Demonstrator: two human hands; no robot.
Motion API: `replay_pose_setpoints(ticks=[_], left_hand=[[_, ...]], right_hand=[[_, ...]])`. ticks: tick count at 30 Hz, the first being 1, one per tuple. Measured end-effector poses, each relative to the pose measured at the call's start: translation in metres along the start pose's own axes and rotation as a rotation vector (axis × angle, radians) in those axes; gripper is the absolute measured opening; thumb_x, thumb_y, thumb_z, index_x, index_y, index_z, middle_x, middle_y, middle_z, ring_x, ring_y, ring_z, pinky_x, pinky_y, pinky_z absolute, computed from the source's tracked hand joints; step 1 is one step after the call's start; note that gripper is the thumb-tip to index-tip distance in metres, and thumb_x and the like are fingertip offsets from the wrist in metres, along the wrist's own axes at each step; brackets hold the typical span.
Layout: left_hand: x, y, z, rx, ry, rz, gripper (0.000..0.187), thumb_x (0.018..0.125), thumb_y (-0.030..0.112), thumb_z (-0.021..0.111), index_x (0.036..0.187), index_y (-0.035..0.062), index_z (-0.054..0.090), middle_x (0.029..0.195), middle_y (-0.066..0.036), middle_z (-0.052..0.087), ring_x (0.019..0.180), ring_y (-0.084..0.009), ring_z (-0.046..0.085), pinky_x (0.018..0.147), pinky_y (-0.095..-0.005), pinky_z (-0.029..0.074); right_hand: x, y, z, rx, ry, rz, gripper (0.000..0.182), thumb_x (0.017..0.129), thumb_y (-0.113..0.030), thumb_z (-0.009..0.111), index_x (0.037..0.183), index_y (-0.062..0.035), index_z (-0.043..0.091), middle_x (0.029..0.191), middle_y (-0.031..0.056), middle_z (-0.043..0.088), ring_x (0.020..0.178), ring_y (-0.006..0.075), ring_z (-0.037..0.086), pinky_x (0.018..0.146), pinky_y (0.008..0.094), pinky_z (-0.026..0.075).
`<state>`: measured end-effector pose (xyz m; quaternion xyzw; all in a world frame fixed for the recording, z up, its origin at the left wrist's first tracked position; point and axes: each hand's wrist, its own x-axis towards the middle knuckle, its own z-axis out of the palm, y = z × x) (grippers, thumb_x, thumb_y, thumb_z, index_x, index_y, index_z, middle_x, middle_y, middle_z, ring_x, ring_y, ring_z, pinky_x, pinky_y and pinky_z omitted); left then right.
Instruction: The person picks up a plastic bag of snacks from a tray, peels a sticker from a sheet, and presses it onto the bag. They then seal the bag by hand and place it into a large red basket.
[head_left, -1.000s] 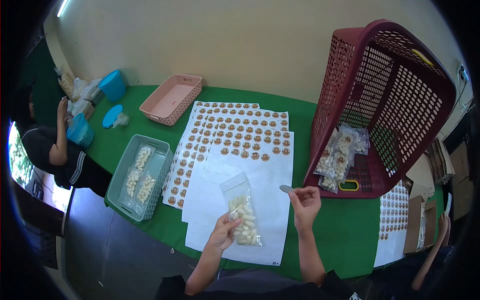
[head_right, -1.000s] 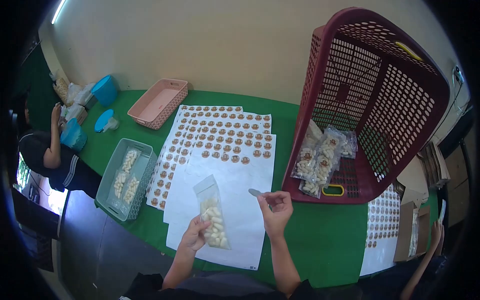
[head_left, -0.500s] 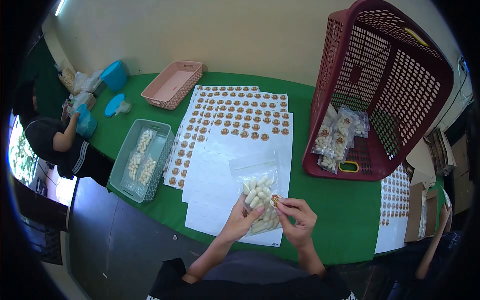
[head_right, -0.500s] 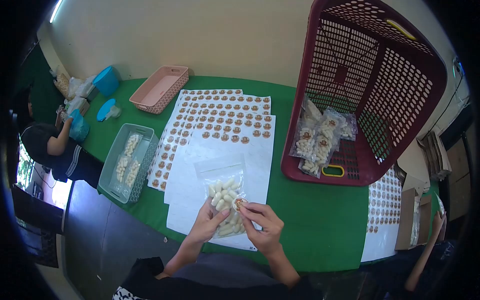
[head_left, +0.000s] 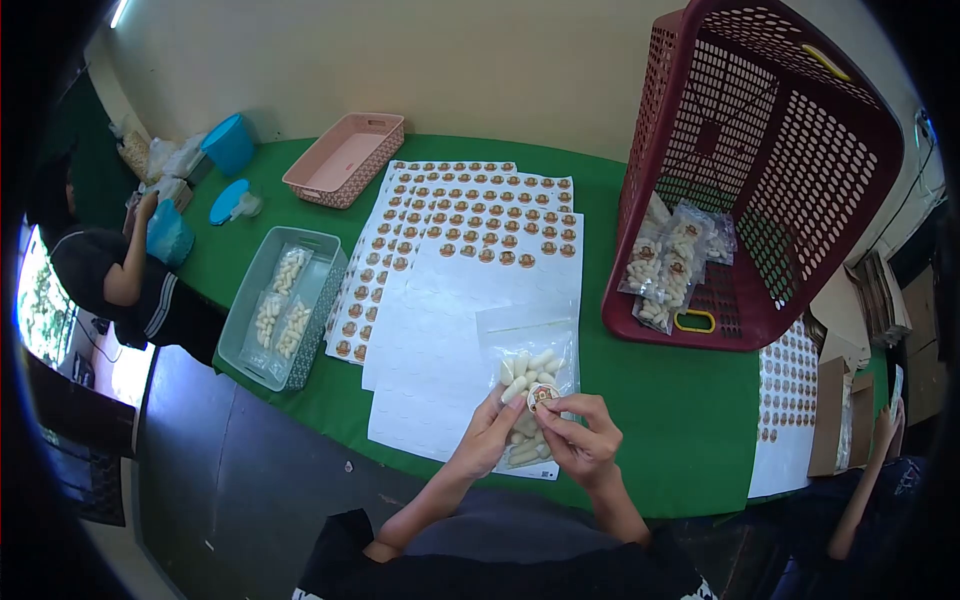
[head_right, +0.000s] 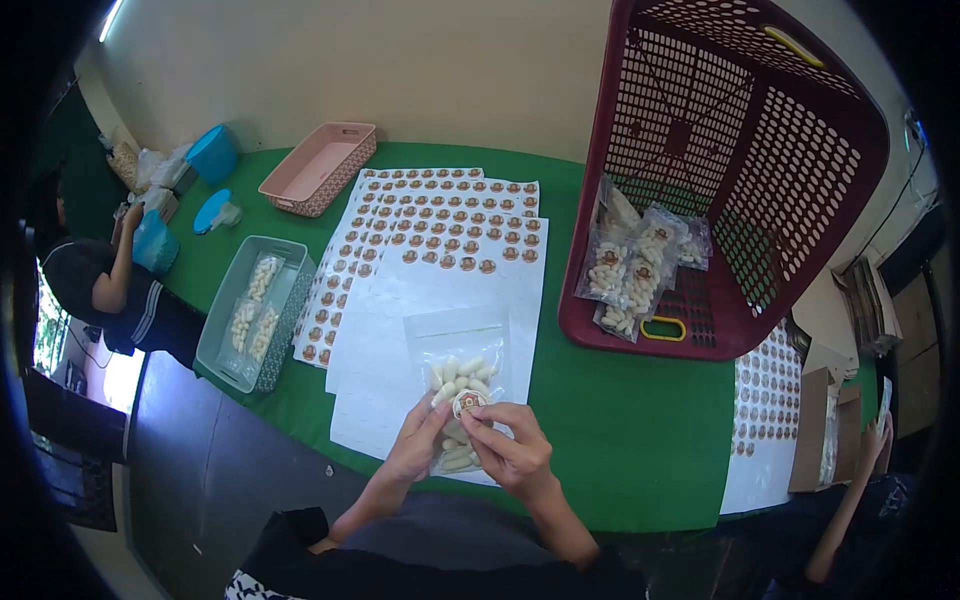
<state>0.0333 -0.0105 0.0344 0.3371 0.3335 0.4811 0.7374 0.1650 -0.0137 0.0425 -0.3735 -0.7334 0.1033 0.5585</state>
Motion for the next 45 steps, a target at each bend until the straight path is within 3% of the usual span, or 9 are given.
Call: replay_pose_setpoints(ticks=[15, 21, 24, 26, 28, 30, 34, 37, 45], left_hand=[[-0.002, -0.001, 0.003, 0.033, -0.035, 0.048, 0.039, 0.088, 0.016, 0.035, 0.124, 0.0015, 0.027, 0.111, -0.008, 0.045, 0.100, -0.0116, 0.043, 0.083, -0.0247, 0.036], [-0.001, -0.001, 0.002, 0.013, -0.021, 0.032, 0.041, 0.087, 0.010, 0.038, 0.124, 0.0010, 0.025, 0.116, -0.010, 0.042, 0.104, -0.0146, 0.043, 0.087, -0.0271, 0.035], [0.000, -0.001, 0.005, 0.002, 0.020, -0.004, 0.042, 0.086, 0.010, 0.040, 0.124, 0.0012, 0.025, 0.117, -0.010, 0.041, 0.103, -0.0157, 0.044, 0.087, -0.0278, 0.035], [0.000, -0.002, 0.004, 0.016, 0.025, 0.043, 0.042, 0.086, 0.011, 0.041, 0.124, 0.0014, 0.026, 0.117, -0.010, 0.041, 0.102, -0.0162, 0.045, 0.087, -0.0281, 0.035], [0.000, -0.006, -0.006, 0.221, -0.099, 0.029, 0.043, 0.085, 0.014, 0.044, 0.123, 0.0018, 0.028, 0.116, -0.010, 0.042, 0.104, -0.0167, 0.043, 0.088, -0.0287, 0.034], [0.003, -0.017, -0.013, 0.241, -0.099, 0.053, 0.043, 0.084, 0.015, 0.045, 0.123, 0.0024, 0.030, 0.115, -0.010, 0.041, 0.105, -0.0173, 0.041, 0.089, -0.0294, 0.032], [0.002, -0.020, -0.016, 0.410, -0.093, 0.119, 0.043, 0.084, 0.015, 0.046, 0.122, 0.0029, 0.031, 0.115, -0.011, 0.039, 0.105, -0.0177, 0.039, 0.090, -0.0297, 0.031], [0.002, -0.017, -0.016, 0.317, -0.092, 0.063, 0.042, 0.084, 0.014, 0.046, 0.122, 0.0027, 0.032, 0.113, -0.011, 0.040, 0.104, -0.0175, 0.040, 0.089, -0.0294, 0.031], [0.004, -0.001, -0.001, 0.432, -0.088, 0.111, 0.040, 0.079, 0.015, 0.053, 0.111, -0.0034, 0.038, 0.102, -0.011, 0.049, 0.096, -0.0141, 0.045, 0.083, -0.0265, 0.036]], right_hand=[[-0.004, 0.000, -0.002, 0.016, 0.031, -0.007, 0.023, 0.060, 0.004, 0.065, 0.081, -0.0067, 0.064, 0.083, 0.0043, 0.055, 0.071, 0.0177, 0.052, 0.061, 0.0266, 0.044], [0.003, 0.001, -0.015, -0.177, -0.152, 0.008, 0.018, 0.057, -0.005, 0.069, 0.073, -0.0099, 0.064, 0.082, -0.0002, 0.055, 0.071, 0.0157, 0.045, 0.064, 0.0251, 0.036], [-0.007, 0.022, -0.017, 0.211, -0.300, 0.012, 0.028, 0.058, -0.012, 0.070, 0.084, -0.0070, 0.060, 0.088, 0.0030, 0.055, 0.076, 0.0151, 0.043, 0.069, 0.0265, 0.034], [-0.008, 0.017, -0.006, 0.386, 0.239, 0.525, 0.039, 0.060, -0.019, 0.072, 0.091, -0.0048, 0.052, 0.087, 0.0051, 0.054, 0.075, 0.0115, 0.042, 0.067, 0.0242, 0.035], [-0.009, 0.020, -0.009, 0.339, 0.178, 0.593, 0.047, 0.066, -0.028, 0.068, 0.096, -0.0012, 0.045, 0.087, 0.0073, 0.054, 0.076, 0.0117, 0.046, 0.068, 0.0251, 0.038], [-0.017, 0.029, -0.011, 0.702, -0.225, 0.857, 0.044, 0.071, -0.031, 0.063, 0.097, 0.0002, 0.046, 0.091, 0.0082, 0.054, 0.082, 0.0144, 0.051, 0.070, 0.0273, 0.040], [-0.013, 0.024, -0.015, 0.448, -0.525, 0.843, 0.042, 0.077, -0.034, 0.055, 0.096, 0.0033, 0.052, 0.077, 0.0136, 0.060, 0.071, 0.0175, 0.058, 0.065, 0.0285, 0.045], [-0.004, 0.015, -0.019, 0.400, -0.451, 0.636, 0.040, 0.078, -0.033, 0.053, 0.090, 0.0047, 0.056, 0.066, 0.0145, 0.060, 0.061, 0.0209, 0.060, 0.059, 0.0286, 0.046], [-0.007, 0.011, -0.014, 0.332, -0.280, 0.703, 0.031, 0.077, -0.024, 0.054, 0.089, 0.0043, 0.058, 0.070, 0.0165, 0.060, 0.065, 0.0237, 0.061, 0.059, 0.0284, 0.046]])
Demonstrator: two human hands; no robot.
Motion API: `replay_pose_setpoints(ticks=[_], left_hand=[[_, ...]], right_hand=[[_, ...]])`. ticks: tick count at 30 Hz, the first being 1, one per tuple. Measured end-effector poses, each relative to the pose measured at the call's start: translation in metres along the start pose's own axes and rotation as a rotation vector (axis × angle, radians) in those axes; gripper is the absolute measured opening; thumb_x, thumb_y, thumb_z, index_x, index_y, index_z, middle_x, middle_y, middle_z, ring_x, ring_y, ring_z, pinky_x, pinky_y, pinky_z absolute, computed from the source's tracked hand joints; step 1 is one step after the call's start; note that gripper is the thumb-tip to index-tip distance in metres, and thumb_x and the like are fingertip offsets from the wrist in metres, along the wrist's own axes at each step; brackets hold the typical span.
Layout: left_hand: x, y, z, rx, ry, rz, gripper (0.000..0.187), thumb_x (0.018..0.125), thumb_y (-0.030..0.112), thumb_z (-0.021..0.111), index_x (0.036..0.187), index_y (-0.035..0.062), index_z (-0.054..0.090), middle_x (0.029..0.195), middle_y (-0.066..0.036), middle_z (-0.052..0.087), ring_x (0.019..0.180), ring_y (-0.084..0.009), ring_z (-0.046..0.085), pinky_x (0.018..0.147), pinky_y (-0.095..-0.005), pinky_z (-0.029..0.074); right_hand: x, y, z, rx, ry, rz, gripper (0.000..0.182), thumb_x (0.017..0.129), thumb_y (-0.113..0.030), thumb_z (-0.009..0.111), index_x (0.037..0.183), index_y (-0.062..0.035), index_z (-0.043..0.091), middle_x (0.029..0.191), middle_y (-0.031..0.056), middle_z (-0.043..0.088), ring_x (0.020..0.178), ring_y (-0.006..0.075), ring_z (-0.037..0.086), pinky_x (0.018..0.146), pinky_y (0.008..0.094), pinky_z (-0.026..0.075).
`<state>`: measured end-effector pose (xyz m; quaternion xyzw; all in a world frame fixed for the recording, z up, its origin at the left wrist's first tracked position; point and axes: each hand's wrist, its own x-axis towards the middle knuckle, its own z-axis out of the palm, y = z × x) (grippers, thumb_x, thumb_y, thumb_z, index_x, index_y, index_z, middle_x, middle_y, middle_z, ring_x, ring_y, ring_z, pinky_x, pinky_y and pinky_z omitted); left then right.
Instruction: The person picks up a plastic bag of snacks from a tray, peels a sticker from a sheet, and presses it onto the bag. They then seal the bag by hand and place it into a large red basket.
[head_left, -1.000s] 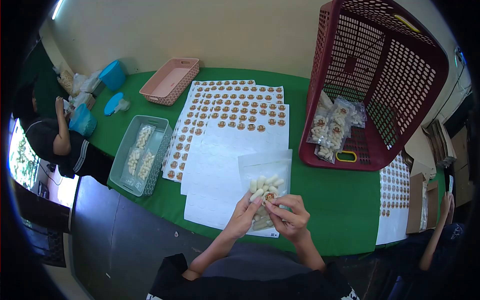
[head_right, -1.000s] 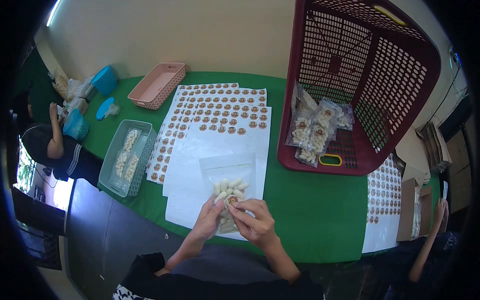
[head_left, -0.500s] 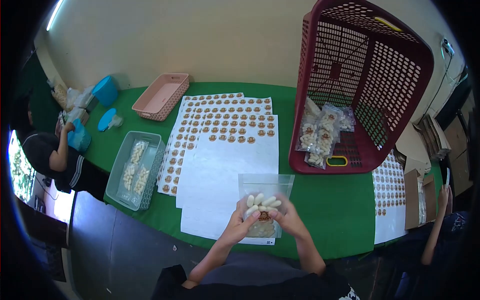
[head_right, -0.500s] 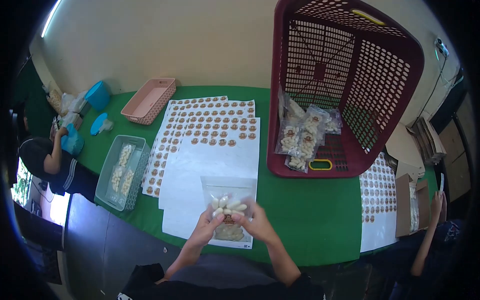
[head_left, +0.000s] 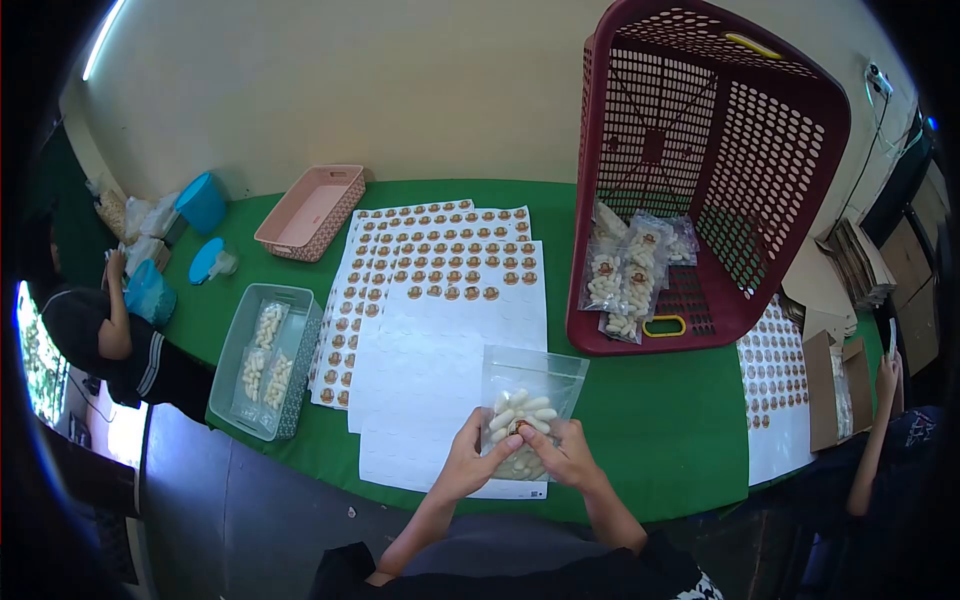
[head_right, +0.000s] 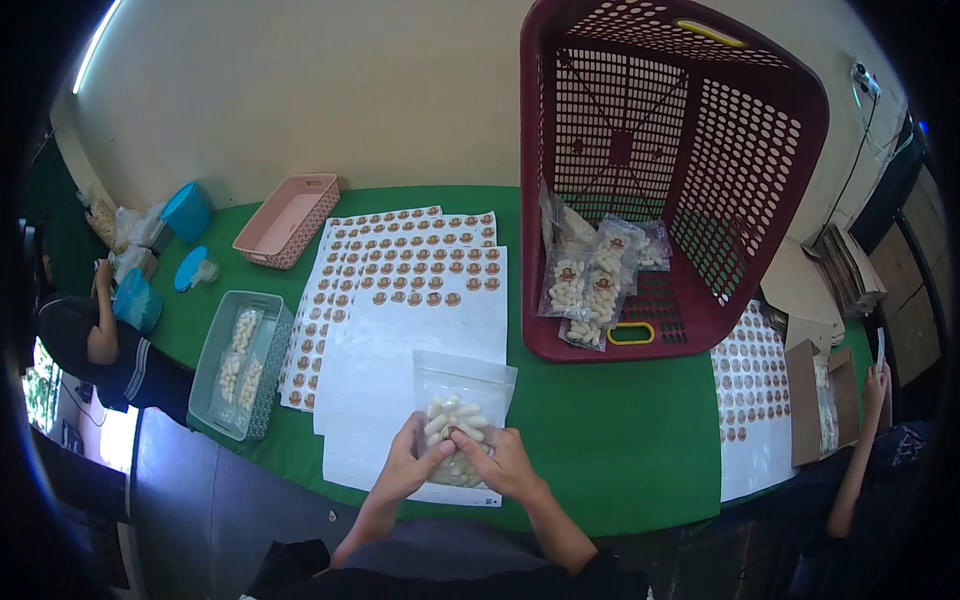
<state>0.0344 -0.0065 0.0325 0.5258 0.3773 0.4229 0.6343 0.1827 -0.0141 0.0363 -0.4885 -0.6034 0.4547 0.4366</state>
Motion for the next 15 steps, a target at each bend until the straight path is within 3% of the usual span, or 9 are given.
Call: replay_pose_setpoints(ticks=[5, 12, 15], left_hand=[[0.002, -0.018, -0.012, 0.133, 0.021, -0.082, 0.029, 0.073, 0.016, 0.062, 0.090, -0.0005, 0.045, 0.086, -0.006, 0.051, 0.086, -0.0106, 0.046, 0.074, -0.0244, 0.037], [0.002, -0.014, -0.013, 0.041, -0.008, -0.106, 0.033, 0.071, 0.013, 0.064, 0.094, -0.0019, 0.045, 0.087, -0.006, 0.052, 0.084, -0.0110, 0.049, 0.073, -0.0259, 0.040], [0.002, -0.020, -0.016, 0.169, -0.038, -0.070, 0.037, 0.070, 0.019, 0.065, 0.093, -0.0024, 0.046, 0.085, -0.009, 0.054, 0.083, -0.0128, 0.052, 0.069, -0.0278, 0.045]], right_hand=[[0.001, 0.016, 0.000, -0.031, 0.050, -0.080, 0.028, 0.077, -0.021, 0.054, 0.090, 0.0036, 0.058, 0.071, 0.0158, 0.061, 0.065, 0.0207, 0.061, 0.059, 0.0278, 0.046], [0.002, 0.010, -0.002, 0.036, 0.031, 0.007, 0.027, 0.074, -0.021, 0.059, 0.087, 0.0028, 0.059, 0.069, 0.0117, 0.062, 0.062, 0.0137, 0.060, 0.056, 0.0252, 0.046], [0.002, 0.007, -0.003, 0.035, 0.048, 0.002, 0.024, 0.073, -0.017, 0.061, 0.087, 0.0020, 0.058, 0.073, 0.0098, 0.061, 0.066, 0.0115, 0.058, 0.060, 0.0238, 0.045]])
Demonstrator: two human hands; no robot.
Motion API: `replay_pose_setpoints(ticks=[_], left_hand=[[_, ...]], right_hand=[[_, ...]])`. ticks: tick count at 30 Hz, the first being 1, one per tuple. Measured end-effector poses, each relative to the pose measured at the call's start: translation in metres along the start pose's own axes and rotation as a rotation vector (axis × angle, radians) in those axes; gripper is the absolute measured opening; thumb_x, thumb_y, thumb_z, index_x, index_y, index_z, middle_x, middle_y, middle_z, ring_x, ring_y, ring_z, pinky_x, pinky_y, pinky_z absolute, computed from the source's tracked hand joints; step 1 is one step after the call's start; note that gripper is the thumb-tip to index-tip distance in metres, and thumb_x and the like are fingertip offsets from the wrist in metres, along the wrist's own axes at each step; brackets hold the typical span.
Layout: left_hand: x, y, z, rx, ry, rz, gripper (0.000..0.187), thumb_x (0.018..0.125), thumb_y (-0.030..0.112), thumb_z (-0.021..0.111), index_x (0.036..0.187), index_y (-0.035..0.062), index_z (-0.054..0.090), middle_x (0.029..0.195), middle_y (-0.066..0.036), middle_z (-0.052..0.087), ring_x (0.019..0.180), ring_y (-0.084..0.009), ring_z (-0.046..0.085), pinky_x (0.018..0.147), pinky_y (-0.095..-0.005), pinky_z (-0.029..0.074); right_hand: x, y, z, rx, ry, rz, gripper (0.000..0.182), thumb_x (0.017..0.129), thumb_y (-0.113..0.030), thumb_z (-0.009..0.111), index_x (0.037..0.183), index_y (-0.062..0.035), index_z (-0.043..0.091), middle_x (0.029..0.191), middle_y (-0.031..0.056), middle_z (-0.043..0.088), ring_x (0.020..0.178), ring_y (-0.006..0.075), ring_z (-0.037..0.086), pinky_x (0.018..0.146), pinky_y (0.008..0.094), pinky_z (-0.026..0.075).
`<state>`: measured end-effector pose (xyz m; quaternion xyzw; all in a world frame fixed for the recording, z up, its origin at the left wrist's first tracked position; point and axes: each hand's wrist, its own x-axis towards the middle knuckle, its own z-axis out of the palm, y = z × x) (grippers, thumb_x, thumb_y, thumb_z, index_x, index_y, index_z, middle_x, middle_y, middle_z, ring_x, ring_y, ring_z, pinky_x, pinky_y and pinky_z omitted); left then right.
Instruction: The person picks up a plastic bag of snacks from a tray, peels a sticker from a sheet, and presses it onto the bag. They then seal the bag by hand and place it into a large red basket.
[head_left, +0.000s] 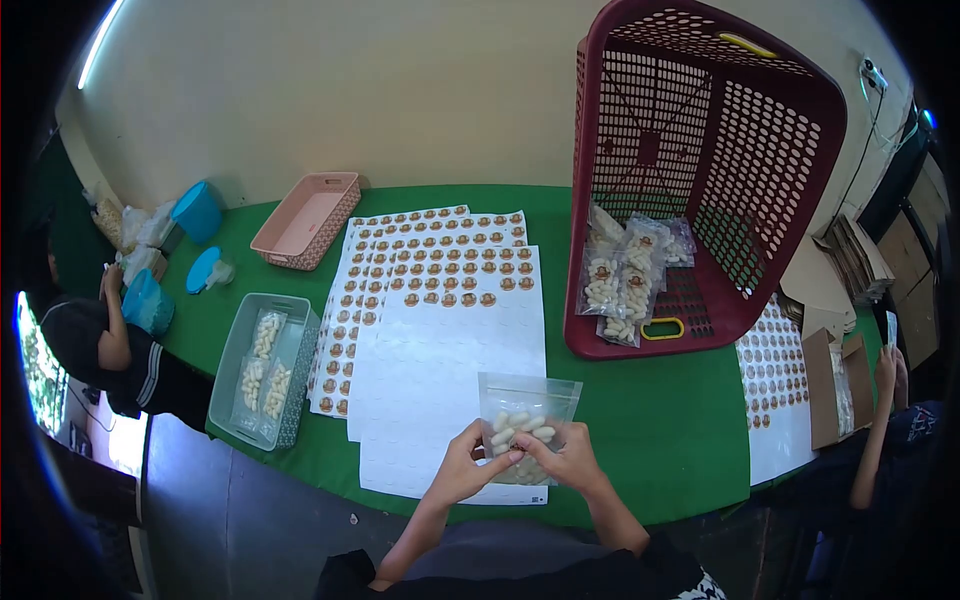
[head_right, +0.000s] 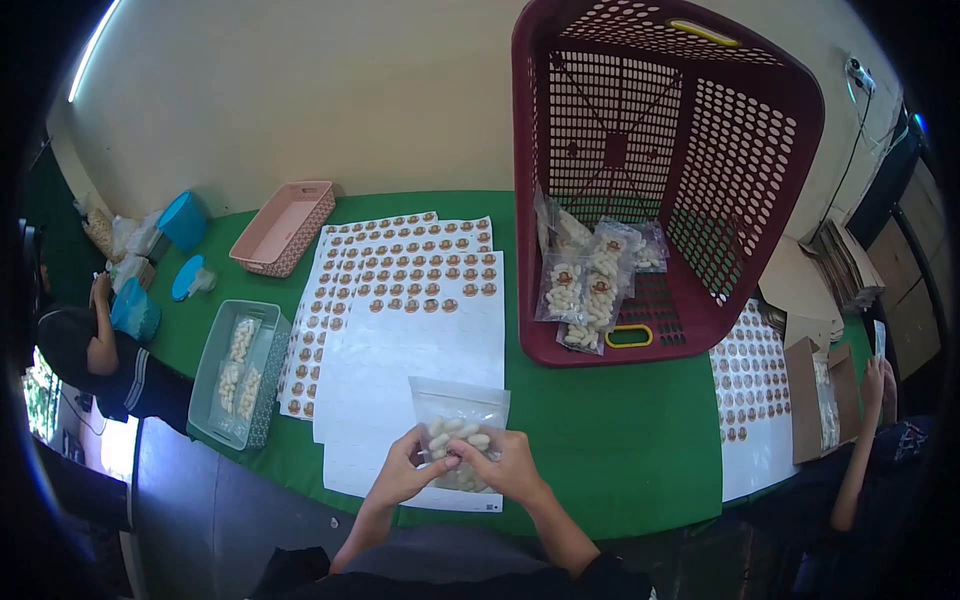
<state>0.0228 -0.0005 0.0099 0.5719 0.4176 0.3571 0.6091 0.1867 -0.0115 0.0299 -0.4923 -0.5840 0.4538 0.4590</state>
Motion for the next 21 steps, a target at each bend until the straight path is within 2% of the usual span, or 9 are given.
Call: replay_pose_setpoints(ticks=[2, 5, 7, 9, 11, 14, 18, 21], left_hand=[[0.000, 0.000, 0.001, -0.054, -0.023, -0.101, 0.047, 0.070, 0.014, 0.066, 0.105, -0.0031, 0.041, 0.096, -0.009, 0.052, 0.091, -0.0135, 0.050, 0.073, -0.0251, 0.043], [0.000, 0.002, 0.001, -0.030, -0.096, -0.116, 0.054, 0.067, 0.014, 0.068, 0.108, -0.0029, 0.037, 0.099, -0.010, 0.050, 0.092, -0.0151, 0.050, 0.074, -0.0256, 0.043], [0.001, 0.002, 0.001, -0.038, -0.096, -0.149, 0.057, 0.066, 0.014, 0.069, 0.109, -0.0028, 0.036, 0.101, -0.011, 0.049, 0.094, -0.0158, 0.049, 0.074, -0.0260, 0.043], [0.001, 0.003, 0.002, -0.048, -0.094, -0.184, 0.060, 0.065, 0.013, 0.070, 0.110, -0.0026, 0.035, 0.103, -0.011, 0.048, 0.095, -0.0165, 0.048, 0.074, -0.0265, 0.043], [0.001, 0.005, 0.002, -0.078, -0.089, -0.119, 0.065, 0.063, 0.013, 0.071, 0.112, -0.0030, 0.033, 0.106, -0.012, 0.046, 0.098, -0.0171, 0.046, 0.075, -0.0268, 0.043], [-0.001, 0.009, 0.004, -0.119, -0.089, -0.117, 0.066, 0.063, 0.012, 0.071, 0.113, -0.0031, 0.031, 0.106, -0.013, 0.046, 0.100, -0.0175, 0.045, 0.076, -0.0274, 0.043], [-0.001, 0.003, 0.001, -0.073, -0.092, -0.134, 0.066, 0.063, 0.009, 0.071, 0.113, -0.0037, 0.031, 0.106, -0.013, 0.046, 0.100, -0.0179, 0.046, 0.078, -0.0284, 0.043], [-0.001, -0.005, -0.001, -0.124, -0.072, -0.015, 0.069, 0.063, 0.016, 0.072, 0.115, -0.0011, 0.031, 0.101, -0.013, 0.051, 0.094, -0.0178, 0.050, 0.074, -0.0286, 0.045]], right_hand=[[0.000, -0.002, -0.001, -0.051, -0.018, 0.008, 0.022, 0.073, -0.014, 0.061, 0.089, 0.0016, 0.058, 0.078, 0.0085, 0.062, 0.072, 0.0099, 0.057, 0.064, 0.0228, 0.045], [0.001, 0.002, -0.001, -0.017, -0.014, 0.059, 0.024, 0.073, -0.014, 0.061, 0.090, 0.0029, 0.057, 0.081, 0.0089, 0.061, 0.073, 0.0114, 0.057, 0.065, 0.0233, 0.045], [0.000, 0.013, 0.001, 0.245, -0.033, 0.123, 0.026, 0.073, -0.013, 0.062, 0.091, 0.0044, 0.056, 0.083, 0.0089, 0.060, 0.073, 0.0126, 0.057, 0.065, 0.0240, 0.046], [0.002, 0.013, 0.007, 0.282, 0.008, 0.110, 0.026, 0.072, -0.015, 0.063, 0.088, 0.0039, 0.057, 0.080, 0.0079, 0.060, 0.071, 0.0117, 0.057, 0.064, 0.0237, 0.046], [0.002, 0.011, 0.009, 0.320, 0.054, 0.099, 0.026, 0.071, -0.018, 0.065, 0.085, 0.0034, 0.058, 0.077, 0.0069, 0.061, 0.069, 0.0108, 0.056, 0.062, 0.0234, 0.046], [0.003, 0.005, 0.008, 0.354, -0.018, 0.197, 0.028, 0.068, -0.017, 0.067, 0.086, 0.0029, 0.058, 0.077, 0.0066, 0.061, 0.070, 0.0097, 0.056, 0.064, 0.0223, 0.046], [0.001, 0.001, 0.004, 0.208, -0.039, 0.163, 0.027, 0.069, -0.013, 0.066, 0.087, 0.0039, 0.058, 0.078, 0.0073, 0.061, 0.071, 0.0094, 0.056, 0.064, 0.0219, 0.046], [0.001, -0.008, 0.002, 0.160, -0.076, 0.164, 0.025, 0.069, -0.010, 0.066, 0.088, 0.0045, 0.058, 0.079, 0.0080, 0.061, 0.072, 0.0102, 0.057, 0.065, 0.0223, 0.046]])
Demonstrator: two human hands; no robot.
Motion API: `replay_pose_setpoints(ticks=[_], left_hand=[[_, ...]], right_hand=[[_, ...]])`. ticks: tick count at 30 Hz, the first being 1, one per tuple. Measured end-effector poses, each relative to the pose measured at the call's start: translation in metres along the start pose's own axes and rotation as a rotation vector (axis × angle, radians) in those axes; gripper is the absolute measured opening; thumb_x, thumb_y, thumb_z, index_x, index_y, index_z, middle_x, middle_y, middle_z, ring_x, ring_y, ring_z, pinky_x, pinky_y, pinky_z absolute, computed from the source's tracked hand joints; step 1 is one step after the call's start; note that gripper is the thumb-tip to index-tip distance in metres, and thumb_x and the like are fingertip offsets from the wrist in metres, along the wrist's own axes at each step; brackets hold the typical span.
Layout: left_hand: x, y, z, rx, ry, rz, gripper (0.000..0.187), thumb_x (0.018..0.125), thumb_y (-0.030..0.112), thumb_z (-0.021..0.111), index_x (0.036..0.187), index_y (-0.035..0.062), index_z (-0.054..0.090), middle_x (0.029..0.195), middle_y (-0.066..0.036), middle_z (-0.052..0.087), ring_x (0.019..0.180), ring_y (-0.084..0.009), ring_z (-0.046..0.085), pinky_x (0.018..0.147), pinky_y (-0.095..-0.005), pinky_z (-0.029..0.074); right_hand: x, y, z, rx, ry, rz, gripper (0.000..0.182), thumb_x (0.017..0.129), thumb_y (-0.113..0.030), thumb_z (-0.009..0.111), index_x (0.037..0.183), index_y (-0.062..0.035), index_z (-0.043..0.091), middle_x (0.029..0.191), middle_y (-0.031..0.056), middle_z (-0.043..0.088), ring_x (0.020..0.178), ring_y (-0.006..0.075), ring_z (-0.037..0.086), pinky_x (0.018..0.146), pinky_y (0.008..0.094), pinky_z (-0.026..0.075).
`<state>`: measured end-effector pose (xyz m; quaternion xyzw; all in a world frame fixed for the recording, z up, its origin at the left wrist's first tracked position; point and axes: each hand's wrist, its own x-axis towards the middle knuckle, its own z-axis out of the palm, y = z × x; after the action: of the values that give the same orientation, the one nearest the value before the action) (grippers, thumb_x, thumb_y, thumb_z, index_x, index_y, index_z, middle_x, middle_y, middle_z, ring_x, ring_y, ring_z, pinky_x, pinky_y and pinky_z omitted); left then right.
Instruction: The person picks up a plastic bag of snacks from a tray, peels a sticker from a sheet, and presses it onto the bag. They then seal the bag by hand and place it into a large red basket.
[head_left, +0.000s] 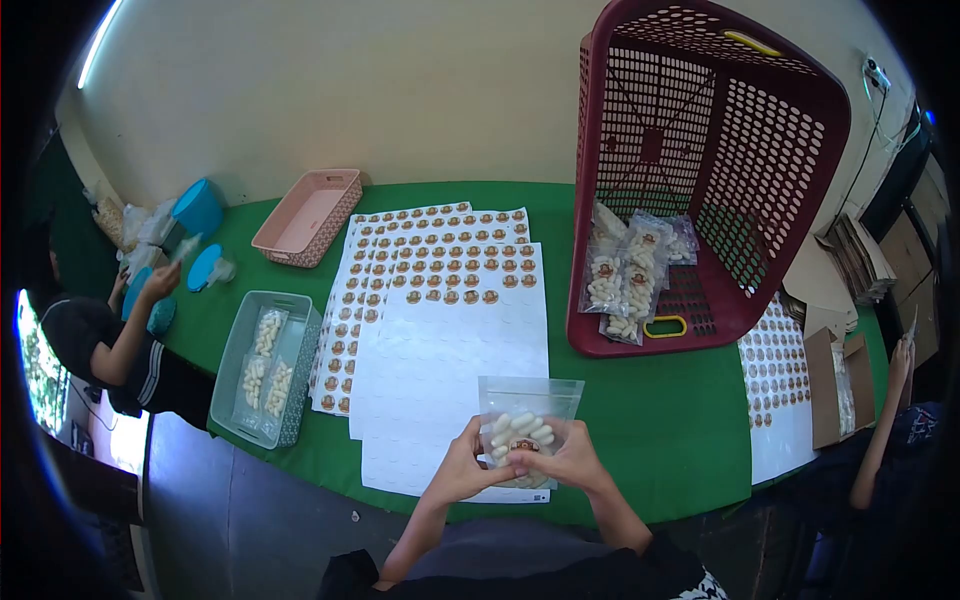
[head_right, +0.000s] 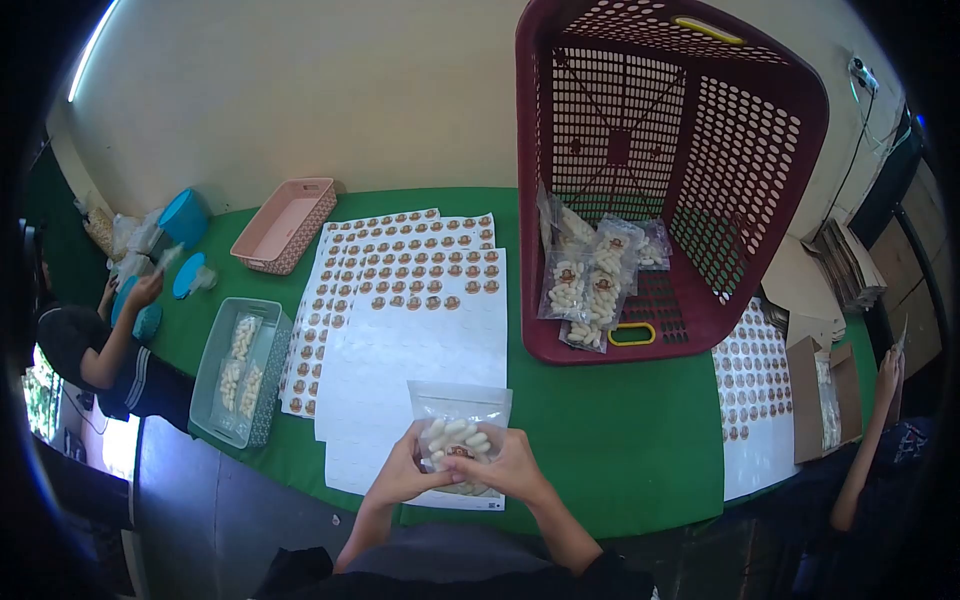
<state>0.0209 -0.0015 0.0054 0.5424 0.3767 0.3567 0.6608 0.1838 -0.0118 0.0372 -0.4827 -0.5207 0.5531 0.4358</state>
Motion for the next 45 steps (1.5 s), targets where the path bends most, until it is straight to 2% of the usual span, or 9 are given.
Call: replay_pose_setpoints(ticks=[6, 8, 11, 15, 19, 22, 35, 41, 45], left_hand=[[0.002, 0.010, 0.000, -0.001, -0.032, 0.005, 0.069, 0.062, 0.013, 0.072, 0.116, -0.0004, 0.032, 0.098, -0.014, 0.053, 0.091, -0.0174, 0.052, 0.071, -0.0276, 0.046], [0.002, 0.018, -0.001, -0.030, -0.065, -0.111, 0.065, 0.062, 0.003, 0.070, 0.114, -0.0023, 0.032, 0.105, -0.013, 0.048, 0.098, -0.0177, 0.048, 0.080, -0.0294, 0.044], [0.001, 0.017, -0.002, -0.003, -0.078, -0.136, 0.068, 0.060, 0.007, 0.072, 0.115, -0.0014, 0.033, 0.104, -0.011, 0.048, 0.097, -0.0173, 0.048, 0.080, -0.0304, 0.042], [-0.001, 0.008, -0.010, 0.236, -0.082, 0.078, 0.065, 0.060, 0.014, 0.074, 0.112, -0.0012, 0.038, 0.104, -0.009, 0.048, 0.095, -0.0172, 0.048, 0.081, -0.0308, 0.040], [-0.001, 0.017, -0.012, -0.142, 0.014, 0.239, 0.042, 0.067, 0.016, 0.068, 0.102, -0.0012, 0.051, 0.094, -0.006, 0.053, 0.091, -0.0143, 0.049, 0.078, -0.0276, 0.039], [-0.005, 0.025, -0.013, -0.094, 0.125, 0.082, 0.015, 0.072, 0.012, 0.062, 0.078, -0.0014, 0.061, 0.076, -0.003, 0.057, 0.072, -0.0097, 0.051, 0.064, -0.0227, 0.039], [0.002, 0.022, -0.009, 0.088, 0.135, 0.170, 0.011, 0.070, 0.009, 0.064, 0.068, -0.0003, 0.059, 0.060, -0.002, 0.055, 0.058, -0.0073, 0.050, 0.052, -0.0205, 0.037], [0.008, 0.024, -0.004, -0.095, 0.205, 0.215, 0.013, 0.074, 0.009, 0.060, 0.078, -0.0031, 0.061, 0.073, -0.006, 0.056, 0.070, -0.0111, 0.053, 0.062, -0.0223, 0.041], [0.013, 0.021, -0.004, -0.047, 0.250, 0.137, 0.014, 0.075, 0.009, 0.057, 0.078, -0.0042, 0.060, 0.074, -0.009, 0.057, 0.072, -0.0139, 0.053, 0.065, -0.0247, 0.042]], right_hand=[[-0.002, 0.005, 0.001, -0.018, 0.021, -0.079, 0.025, 0.069, -0.012, 0.066, 0.087, 0.0036, 0.059, 0.077, 0.0072, 0.061, 0.068, 0.0081, 0.056, 0.062, 0.0211, 0.046], [-0.002, 0.008, 0.001, 0.013, 0.030, -0.113, 0.025, 0.070, -0.015, 0.065, 0.087, 0.0029, 0.060, 0.073, 0.0063, 0.062, 0.066, 0.0062, 0.055, 0.059, 0.0200, 0.045], [-0.004, 0.010, 0.002, 0.075, 0.070, -0.056, 0.024, 0.070, -0.016, 0.065, 0.084, 0.0030, 0.060, 0.071, 0.0059, 0.062, 0.064, 0.0062, 0.054, 0.058, 0.0199, 0.045], [-0.003, 0.007, 0.002, -0.073, 0.023, -0.122, 0.024, 0.070, -0.020, 0.065, 0.081, 0.0006, 0.061, 0.066, 0.0054, 0.061, 0.059, 0.0054, 0.054, 0.053, 0.0204, 0.044], [-0.002, 0.012, 0.002, -0.335, -0.186, -0.139, 0.025, 0.068, -0.024, 0.067, 0.081, -0.0033, 0.061, 0.065, 0.0072, 0.061, 0.058, 0.0099, 0.056, 0.055, 0.0226, 0.044], [-0.004, 0.004, 0.007, -0.233, -0.382, -0.175, 0.033, 0.069, -0.023, 0.065, 0.094, -0.0041, 0.056, 0.077, 0.0106, 0.061, 0.070, 0.0157, 0.059, 0.065, 0.0266, 0.045], [0.003, 0.015, 0.004, -0.192, -0.294, -0.204, 0.034, 0.068, -0.024, 0.066, 0.094, -0.0043, 0.056, 0.075, 0.0105, 0.061, 0.069, 0.0132, 0.058, 0.062, 0.0247, 0.046], [0.011, 0.021, -0.003, -0.301, -0.299, -0.116, 0.030, 0.067, -0.026, 0.067, 0.084, -0.0022, 0.058, 0.067, 0.0088, 0.060, 0.063, 0.0126, 0.058, 0.058, 0.0243, 0.046], [0.010, 0.021, 0.000, -0.250, -0.312, -0.071, 0.039, 0.064, -0.032, 0.069, 0.085, -0.0010, 0.057, 0.075, 0.0087, 0.060, 0.072, 0.0138, 0.057, 0.066, 0.0267, 0.045]])
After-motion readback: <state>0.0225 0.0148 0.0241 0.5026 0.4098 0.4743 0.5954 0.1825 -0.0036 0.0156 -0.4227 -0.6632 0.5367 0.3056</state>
